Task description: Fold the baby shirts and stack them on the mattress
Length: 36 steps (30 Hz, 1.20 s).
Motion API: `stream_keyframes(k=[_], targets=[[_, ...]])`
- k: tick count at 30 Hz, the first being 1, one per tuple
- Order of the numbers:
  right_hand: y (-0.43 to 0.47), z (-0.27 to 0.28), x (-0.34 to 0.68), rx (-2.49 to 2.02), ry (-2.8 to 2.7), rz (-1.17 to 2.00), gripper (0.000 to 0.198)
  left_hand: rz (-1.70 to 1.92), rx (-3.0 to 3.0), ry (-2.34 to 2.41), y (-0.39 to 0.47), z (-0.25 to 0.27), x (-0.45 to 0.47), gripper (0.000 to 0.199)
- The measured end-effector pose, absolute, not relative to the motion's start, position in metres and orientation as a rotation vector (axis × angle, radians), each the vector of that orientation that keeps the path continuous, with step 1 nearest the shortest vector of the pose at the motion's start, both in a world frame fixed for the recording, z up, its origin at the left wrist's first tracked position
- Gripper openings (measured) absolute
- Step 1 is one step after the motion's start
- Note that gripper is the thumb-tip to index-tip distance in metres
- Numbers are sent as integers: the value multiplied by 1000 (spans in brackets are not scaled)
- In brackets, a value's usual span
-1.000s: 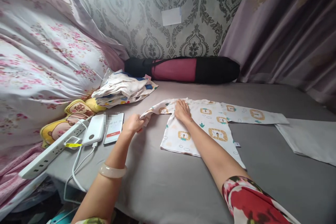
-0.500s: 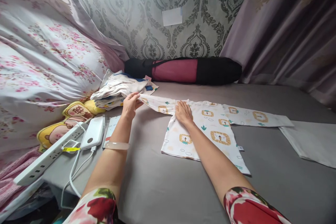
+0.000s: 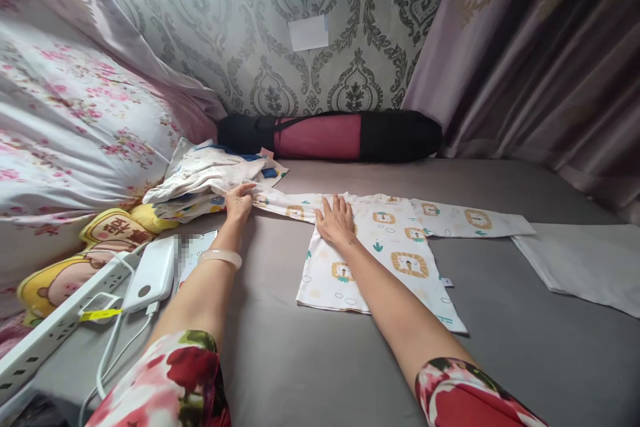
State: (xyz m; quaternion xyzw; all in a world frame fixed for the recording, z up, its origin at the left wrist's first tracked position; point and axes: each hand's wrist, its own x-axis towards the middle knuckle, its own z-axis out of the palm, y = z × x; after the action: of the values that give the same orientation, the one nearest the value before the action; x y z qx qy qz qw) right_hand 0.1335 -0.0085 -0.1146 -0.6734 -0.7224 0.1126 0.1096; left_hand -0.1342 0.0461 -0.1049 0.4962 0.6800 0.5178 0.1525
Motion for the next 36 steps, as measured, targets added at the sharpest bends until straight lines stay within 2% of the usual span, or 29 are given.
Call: stream_keyframes(k=[6, 11, 16, 19, 24, 28, 31, 33, 36], targets=[[-7, -118, 133, -1979, -2123, 293, 60, 1014, 1799, 2269, 41, -102, -120, 39], [-5, -121, 134, -1949, -2117, 289, 59, 881, 1933, 2555, 14, -88, -77, 39], [-2, -115, 146, -1807, -2072, 369, 51, 517, 2251, 1950, -14, -87, -33, 22], [-21, -103, 151, -1624, -2152, 391, 40, 424, 2329, 1741, -21, -92, -23, 20], [-100, -78, 140, -1262, -2511, 575, 19, 437, 2455, 1673, -19, -101, -27, 22], [-147, -68, 133, -1211, -2689, 611, 31, 431, 2582, 1642, -17, -106, -30, 25], [-155, -67, 134, -1263, -2738, 500, 20, 390, 2678, 1613, -19, -105, -28, 28], [-153, -67, 135, -1284, -2757, 451, 21, 342, 2728, 1617, -20, -103, -25, 29], [-146, -68, 137, -1267, -2687, 601, 25, 286, 2748, 1708, -18, -100, -20, 29]])
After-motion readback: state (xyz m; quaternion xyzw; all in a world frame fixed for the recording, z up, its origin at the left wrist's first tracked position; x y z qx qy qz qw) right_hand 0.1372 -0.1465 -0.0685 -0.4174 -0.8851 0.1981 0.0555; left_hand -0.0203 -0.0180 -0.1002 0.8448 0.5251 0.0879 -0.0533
